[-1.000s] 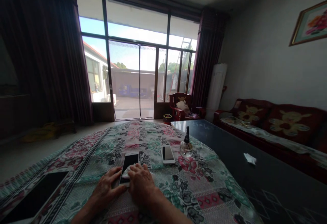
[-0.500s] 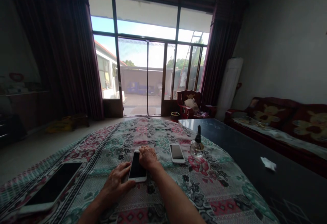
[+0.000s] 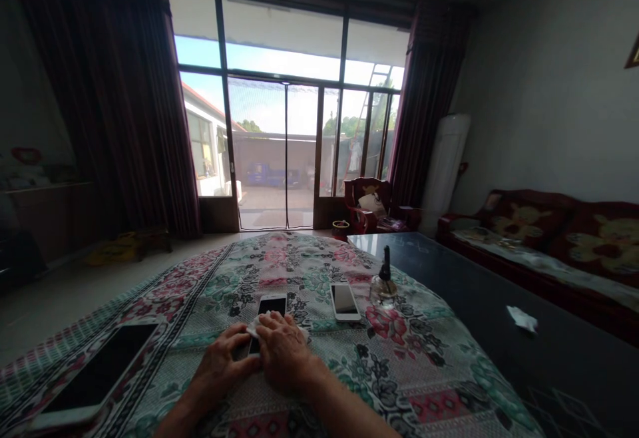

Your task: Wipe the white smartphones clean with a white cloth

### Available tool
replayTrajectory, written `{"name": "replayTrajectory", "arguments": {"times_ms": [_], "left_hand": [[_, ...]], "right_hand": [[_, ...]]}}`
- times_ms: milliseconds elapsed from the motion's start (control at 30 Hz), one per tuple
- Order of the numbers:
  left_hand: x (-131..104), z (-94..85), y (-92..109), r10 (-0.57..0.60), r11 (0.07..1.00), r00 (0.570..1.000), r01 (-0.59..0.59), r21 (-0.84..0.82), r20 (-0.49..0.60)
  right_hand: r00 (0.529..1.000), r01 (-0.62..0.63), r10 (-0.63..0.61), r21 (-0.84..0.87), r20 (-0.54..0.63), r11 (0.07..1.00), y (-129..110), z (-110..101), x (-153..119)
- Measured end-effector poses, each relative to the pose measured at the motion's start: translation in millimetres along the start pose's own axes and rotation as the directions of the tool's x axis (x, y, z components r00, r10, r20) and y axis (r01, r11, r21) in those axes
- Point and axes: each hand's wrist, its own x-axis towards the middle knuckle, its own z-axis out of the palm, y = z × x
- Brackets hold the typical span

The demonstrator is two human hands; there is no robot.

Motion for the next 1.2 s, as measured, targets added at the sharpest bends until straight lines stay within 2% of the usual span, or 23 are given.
{"name": "replayTrajectory", "arguments": {"times_ms": [67,167,367,467,600,733,1067,1200], "left_hand": [[0,1.7,-2,0.000,1.000,1.000,0.000,0.004,-0.019],[2,2.9,-6,0.002,1.000,0.999,-0.002,0.021,-0.032],[4,2.7,-13,0.023,0.999,1.000,-0.023,0.022,-0.007],[4,2.8,-14,0.005,0.999,1.000,-0.005,0.036,0.004],[4,3.2,-15,-0.004,0.998,1.000,0.002,0.056,0.022],[3,3.3,-15,0.001,0.997,1.000,-0.003,0.071,0.019],[-2,-3.1,-5,-0.005,1.000,1.000,0.005,0.017,0.027],[-1,-4.3,-9,-0.056,0.997,0.998,0.055,0.053,0.021]], "right_hand": [[0.999,0.036,-0.036,0.019,-0.016,0.999,1,-1,-7],[1.000,0.018,-0.018,0.010,-0.011,1.000,7,-3,-1],[0.985,-0.161,0.159,-0.015,-0.073,0.987,22,2,35],[0.957,-0.267,0.266,0.007,-0.111,0.964,26,5,41],[0.924,-0.348,0.342,-0.007,-0.169,0.937,30,7,41],[0.905,-0.380,0.368,-0.020,-0.215,0.925,33,6,41],[0.899,-0.371,0.356,-0.010,-0.255,0.929,36,3,41],[0.878,-0.407,0.390,-0.003,-0.278,0.913,37,3,37]]}}
